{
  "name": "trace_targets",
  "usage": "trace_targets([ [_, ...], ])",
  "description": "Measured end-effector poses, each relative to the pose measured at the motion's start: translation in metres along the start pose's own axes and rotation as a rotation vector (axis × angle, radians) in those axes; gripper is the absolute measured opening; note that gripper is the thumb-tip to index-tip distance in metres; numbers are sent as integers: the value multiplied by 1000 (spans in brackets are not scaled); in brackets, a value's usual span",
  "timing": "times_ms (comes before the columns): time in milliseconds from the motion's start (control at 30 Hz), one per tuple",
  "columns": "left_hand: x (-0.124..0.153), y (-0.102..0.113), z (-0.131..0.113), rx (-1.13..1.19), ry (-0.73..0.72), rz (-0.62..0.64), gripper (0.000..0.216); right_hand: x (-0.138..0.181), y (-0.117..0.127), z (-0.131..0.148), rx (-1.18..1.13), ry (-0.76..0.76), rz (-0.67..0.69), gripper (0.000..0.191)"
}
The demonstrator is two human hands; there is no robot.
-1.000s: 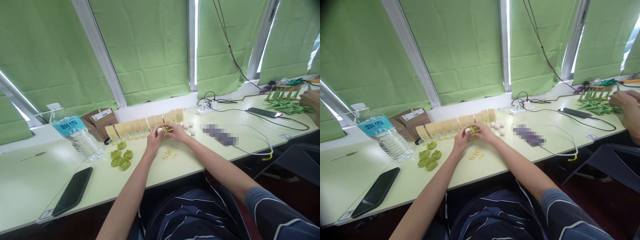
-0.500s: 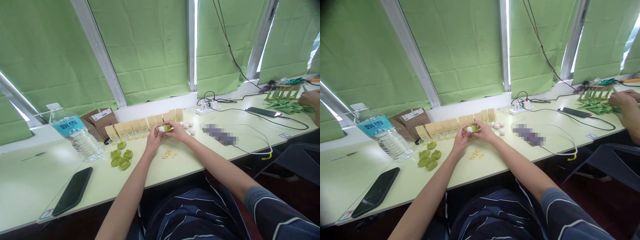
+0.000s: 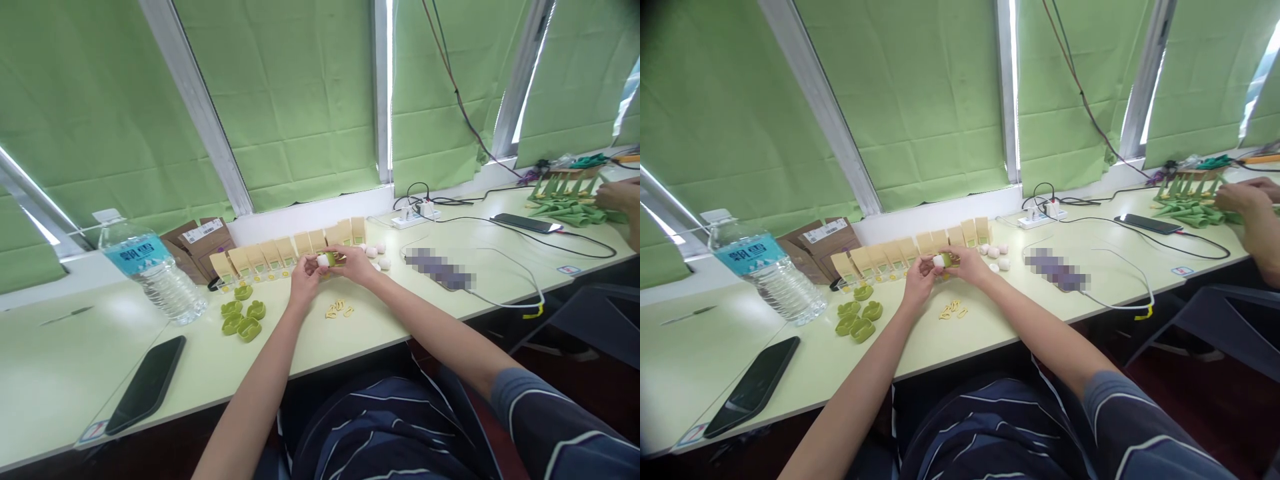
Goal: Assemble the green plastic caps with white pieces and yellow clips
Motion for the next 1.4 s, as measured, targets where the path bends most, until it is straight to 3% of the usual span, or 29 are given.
trace_targets([
  [500, 2, -3, -5, -62, -24, -23, 48, 0, 0, -6, -18, 3, 11, 42],
  [967, 8, -6, -19, -366, -128, -143, 36, -1, 2, 1, 68, 59, 69, 43],
  [1100, 8, -7, -14, -282, -56, -66, 35, 0, 3, 0, 78, 74, 62, 40],
  [1233, 3, -8, -4, -64, 49, -31, 48, 0, 2, 1, 90, 102, 62, 39],
  [1400, 1, -7, -4, 50, 56, 5, 57, 1, 1, 1, 16, 53, 58, 39],
])
Point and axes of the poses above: each hand's wrist, its own x-axis away from the middle knuckle, its own y-axis out of the back of the hand, z = x × y, the point moved 5 cm from there along -x, towards the middle knuckle
